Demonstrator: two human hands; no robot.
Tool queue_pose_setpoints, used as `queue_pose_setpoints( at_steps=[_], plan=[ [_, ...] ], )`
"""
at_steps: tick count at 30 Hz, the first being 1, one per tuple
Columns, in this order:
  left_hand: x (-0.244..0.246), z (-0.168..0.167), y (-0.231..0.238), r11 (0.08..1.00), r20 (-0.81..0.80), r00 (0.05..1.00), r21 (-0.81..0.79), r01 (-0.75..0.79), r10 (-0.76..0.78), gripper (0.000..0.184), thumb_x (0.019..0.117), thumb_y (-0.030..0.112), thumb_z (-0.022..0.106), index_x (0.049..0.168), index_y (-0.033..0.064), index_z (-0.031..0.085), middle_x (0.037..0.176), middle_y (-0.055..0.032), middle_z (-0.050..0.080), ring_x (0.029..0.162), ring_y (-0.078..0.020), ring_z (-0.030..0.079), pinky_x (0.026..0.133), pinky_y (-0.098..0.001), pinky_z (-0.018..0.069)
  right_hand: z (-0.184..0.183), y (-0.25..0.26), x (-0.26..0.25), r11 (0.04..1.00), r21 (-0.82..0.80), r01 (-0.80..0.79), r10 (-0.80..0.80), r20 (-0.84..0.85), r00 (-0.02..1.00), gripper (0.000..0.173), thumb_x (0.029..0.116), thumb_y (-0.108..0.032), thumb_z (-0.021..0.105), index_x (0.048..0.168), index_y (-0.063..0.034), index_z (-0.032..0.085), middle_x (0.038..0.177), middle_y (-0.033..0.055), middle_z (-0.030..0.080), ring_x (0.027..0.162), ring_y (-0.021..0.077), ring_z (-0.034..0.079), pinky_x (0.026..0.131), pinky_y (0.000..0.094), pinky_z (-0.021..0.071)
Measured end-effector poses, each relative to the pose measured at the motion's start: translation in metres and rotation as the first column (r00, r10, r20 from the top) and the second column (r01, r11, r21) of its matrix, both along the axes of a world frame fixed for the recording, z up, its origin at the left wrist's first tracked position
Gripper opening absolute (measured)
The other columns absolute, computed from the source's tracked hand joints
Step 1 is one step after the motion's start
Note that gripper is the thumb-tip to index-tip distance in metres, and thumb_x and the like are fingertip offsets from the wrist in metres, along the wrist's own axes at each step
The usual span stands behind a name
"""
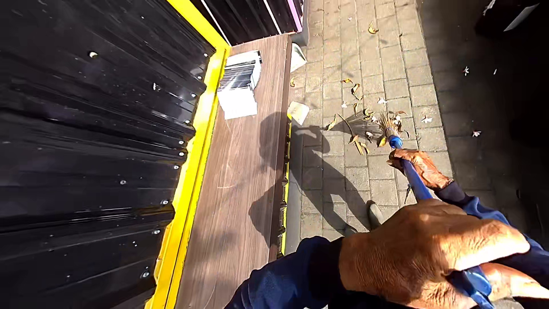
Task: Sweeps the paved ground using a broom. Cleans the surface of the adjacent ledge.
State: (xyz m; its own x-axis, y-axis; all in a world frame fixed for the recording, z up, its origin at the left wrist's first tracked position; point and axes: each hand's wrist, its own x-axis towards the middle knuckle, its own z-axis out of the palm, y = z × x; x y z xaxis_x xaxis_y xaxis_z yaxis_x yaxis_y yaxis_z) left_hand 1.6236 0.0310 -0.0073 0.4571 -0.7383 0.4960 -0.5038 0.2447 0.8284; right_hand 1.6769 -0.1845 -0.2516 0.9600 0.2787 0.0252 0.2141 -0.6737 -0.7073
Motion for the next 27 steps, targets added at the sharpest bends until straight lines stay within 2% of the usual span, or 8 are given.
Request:
queue_pose_setpoints(
  at_steps=[5,11,12,14,16,19,23,27],
  plan=[
    [0.020,0.027,-0.039,0.991,-0.048,0.990,-0.044,0.128,-0.130,0.021,0.0890,0.003,0.074,0.101,-0.0137,0.069,0.086,-0.0197,0.070,0.078,-0.0204,0.066,0.074,-0.0291,0.0537,0.009,-0.033,-0.052,0.963,0.076,0.257,-0.261,0.034,0.965,0.033,0.0981,-0.034,0.063,0.102,-0.0029,0.073,0.093,0.0167,0.074,0.087,0.0313,0.073,0.080,0.0547,0.0560],
    [0.041,0.005,-0.077,0.923,-0.336,0.867,-0.026,0.383,-0.369,0.024,0.0905,-0.002,0.070,0.108,-0.0168,0.062,0.081,-0.0136,0.062,0.072,-0.0086,0.056,0.069,-0.0189,0.0485,0.010,-0.038,-0.158,0.810,-0.003,0.586,-0.576,-0.192,0.795,0.028,0.0972,-0.026,0.064,0.100,0.0003,0.073,0.088,0.0177,0.073,0.083,0.0328,0.072,0.076,0.0567,0.0549],
    [0.043,-0.005,-0.081,0.885,-0.373,0.820,-0.006,0.466,-0.435,0.024,0.0916,-0.001,0.070,0.109,-0.0154,0.062,0.083,-0.0130,0.063,0.075,-0.0083,0.057,0.072,-0.0188,0.0496,-0.004,-0.036,-0.181,0.777,-0.061,0.626,-0.626,-0.177,0.760,0.029,0.0971,-0.031,0.062,0.097,-0.0044,0.072,0.084,0.0133,0.072,0.079,0.0298,0.072,0.073,0.0549,0.0559],
    [0.043,-0.029,-0.088,0.773,-0.437,0.698,0.010,0.634,-0.567,0.023,0.0941,0.004,0.070,0.109,-0.0125,0.064,0.091,-0.0140,0.067,0.083,-0.0113,0.063,0.081,-0.0232,0.0536,-0.010,-0.028,-0.226,0.725,-0.131,0.676,-0.684,-0.251,0.685,0.030,0.0969,-0.032,0.062,0.099,-0.0037,0.072,0.083,0.0163,0.072,0.079,0.0360,0.072,0.073,0.0608,0.0538],
    [0.040,-0.056,-0.094,0.649,-0.479,0.568,-0.005,0.761,-0.669,0.021,0.0947,0.006,0.070,0.108,-0.0103,0.067,0.094,-0.0145,0.069,0.091,-0.0163,0.066,0.094,-0.0314,0.0533,-0.020,-0.018,-0.267,0.663,-0.215,0.717,-0.738,-0.348,0.579,0.035,0.0986,-0.038,0.061,0.105,-0.0057,0.072,0.088,0.0160,0.073,0.084,0.0360,0.072,0.079,0.0615,0.0539],
    [0.036,-0.095,-0.100,0.482,-0.498,0.419,0.001,0.876,-0.760,0.019,0.0951,0.007,0.070,0.107,-0.0072,0.069,0.095,-0.0125,0.070,0.093,-0.0172,0.066,0.100,-0.0343,0.0509,-0.040,0.008,-0.308,0.554,-0.275,0.786,-0.801,-0.434,0.413,0.039,0.0990,-0.041,0.061,0.109,-0.0044,0.071,0.094,0.0173,0.073,0.090,0.0365,0.072,0.083,0.0616,0.0540],
    [0.042,-0.124,-0.094,0.417,-0.497,0.378,0.035,0.908,-0.782,0.021,0.0969,0.010,0.069,0.111,-0.0058,0.068,0.093,-0.0113,0.068,0.090,-0.0158,0.065,0.091,-0.0298,0.0531,-0.073,0.043,-0.303,0.452,-0.274,0.849,-0.813,-0.518,0.266,0.036,0.0992,-0.033,0.060,0.114,-0.0022,0.071,0.105,0.0201,0.073,0.100,0.0378,0.070,0.091,0.0603,0.0526],
    [0.080,-0.079,-0.064,0.518,-0.300,0.548,0.180,0.836,-0.781,0.022,0.1003,0.019,0.065,0.111,-0.0002,0.070,0.085,-0.0065,0.067,0.084,-0.0146,0.065,0.086,-0.0296,0.0542,-0.079,0.073,-0.196,0.476,-0.049,0.878,-0.790,-0.463,0.402,0.036,0.1015,-0.032,0.057,0.111,-0.0018,0.073,0.106,0.0183,0.074,0.105,0.0330,0.070,0.097,0.0549,0.0518]
  ],
)
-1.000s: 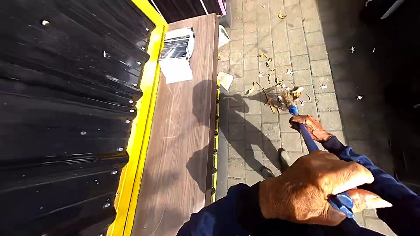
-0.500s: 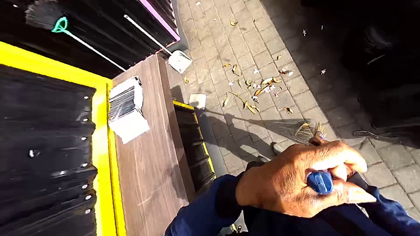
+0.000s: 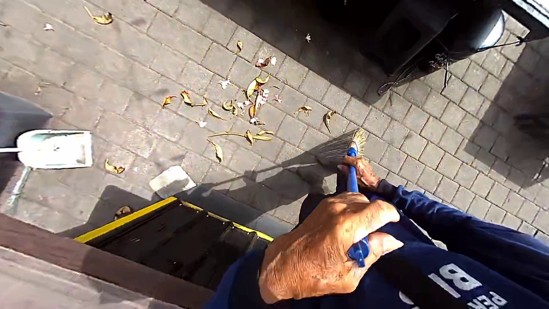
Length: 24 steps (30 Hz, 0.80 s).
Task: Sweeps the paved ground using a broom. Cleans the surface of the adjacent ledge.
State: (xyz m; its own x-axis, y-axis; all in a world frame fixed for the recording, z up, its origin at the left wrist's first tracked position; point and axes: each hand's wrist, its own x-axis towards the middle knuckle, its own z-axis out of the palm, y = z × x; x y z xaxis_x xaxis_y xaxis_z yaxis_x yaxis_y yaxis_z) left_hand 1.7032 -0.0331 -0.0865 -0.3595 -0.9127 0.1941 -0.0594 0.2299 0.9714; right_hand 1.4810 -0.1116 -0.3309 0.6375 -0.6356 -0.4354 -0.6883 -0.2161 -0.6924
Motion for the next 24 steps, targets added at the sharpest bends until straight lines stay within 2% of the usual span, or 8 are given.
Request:
queue_pose_setpoints(
  at_steps=[3,7,9,12,16,18,21,24],
  plan=[
    [0.028,0.041,0.023,0.987,0.041,0.995,-0.140,-0.079,0.086,0.019,0.1007,0.019,0.063,0.104,0.0016,0.070,0.073,-0.0070,0.064,0.072,-0.0168,0.062,0.076,-0.0301,0.0511,0.006,0.011,0.091,0.983,-0.170,-0.063,0.108,0.271,0.956,0.026,0.0983,-0.026,0.063,0.097,-0.0028,0.074,0.091,0.0144,0.074,0.092,0.0303,0.072,0.085,0.0547,0.0550],
    [0.031,0.065,0.043,0.972,0.096,0.992,-0.227,-0.058,0.082,0.022,0.1003,0.018,0.064,0.104,-0.0011,0.074,0.063,-0.0091,0.056,0.060,-0.0228,0.053,0.068,-0.0343,0.0447,0.033,0.009,0.156,0.966,-0.196,-0.168,0.243,0.473,0.847,0.019,0.1000,-0.020,0.064,0.101,-0.0025,0.072,0.094,0.0120,0.072,0.095,0.0259,0.070,0.087,0.0484,0.0546],
    [0.041,0.076,0.049,0.972,0.104,0.991,-0.229,-0.057,0.083,0.023,0.0988,0.019,0.065,0.100,-0.0026,0.074,0.060,-0.0102,0.053,0.059,-0.0240,0.051,0.065,-0.0355,0.0430,0.047,0.008,0.163,0.964,-0.201,-0.172,0.249,0.472,0.846,0.022,0.1012,-0.023,0.063,0.103,-0.0036,0.073,0.097,0.0106,0.073,0.097,0.0244,0.069,0.088,0.0481,0.0531],
    [0.066,0.084,0.059,0.981,-0.004,0.996,-0.173,-0.089,0.090,0.021,0.0977,0.015,0.066,0.101,-0.0049,0.072,0.067,-0.0120,0.059,0.066,-0.0238,0.059,0.072,-0.0364,0.0496,0.056,0.009,0.147,0.959,-0.237,-0.155,0.237,0.375,0.896,0.028,0.1020,-0.029,0.060,0.102,-0.0053,0.074,0.095,0.0099,0.074,0.095,0.0245,0.070,0.088,0.0506,0.0511],
    [0.082,0.050,0.052,0.984,-0.124,0.986,-0.123,-0.127,0.112,0.018,0.0988,0.011,0.066,0.107,-0.0045,0.069,0.086,-0.0116,0.069,0.088,-0.0190,0.066,0.088,-0.0326,0.0536,0.037,-0.001,0.105,0.973,-0.204,-0.107,0.148,0.197,0.969,0.031,0.1000,-0.032,0.058,0.101,-0.0053,0.073,0.095,0.0123,0.074,0.095,0.0286,0.071,0.089,0.0553,0.0512],
    [0.089,0.034,0.043,0.984,-0.147,0.978,-0.077,-0.160,0.148,0.020,0.0985,0.010,0.066,0.110,-0.0061,0.068,0.090,-0.0109,0.068,0.090,-0.0156,0.065,0.089,-0.0296,0.0533,0.025,-0.011,0.099,0.976,-0.202,-0.077,0.108,0.148,0.983,0.029,0.0976,-0.030,0.061,0.102,-0.0048,0.074,0.096,0.0138,0.075,0.094,0.0309,0.072,0.088,0.0571,0.0524],
    [0.104,0.025,0.025,0.978,-0.092,0.976,-0.051,-0.200,0.195,0.021,0.0995,0.011,0.065,0.112,-0.0059,0.067,0.086,-0.0083,0.065,0.085,-0.0128,0.063,0.085,-0.0271,0.0535,0.014,-0.026,0.130,0.989,-0.138,-0.057,0.076,0.132,0.988,0.030,0.0974,-0.029,0.060,0.103,-0.0029,0.074,0.098,0.0162,0.074,0.097,0.0328,0.071,0.091,0.0577,0.0502],
    [0.119,0.036,-0.004,0.966,0.040,0.973,-0.131,-0.222,0.229,0.020,0.1003,0.014,0.064,0.109,-0.0033,0.070,0.083,-0.0079,0.067,0.081,-0.0135,0.062,0.082,-0.0274,0.0510,-0.001,-0.045,0.204,0.992,-0.080,-0.095,0.114,0.279,0.954,0.026,0.0981,-0.023,0.061,0.103,-0.0007,0.074,0.099,0.0170,0.073,0.100,0.0319,0.070,0.094,0.0555,0.0509]
  ],
)
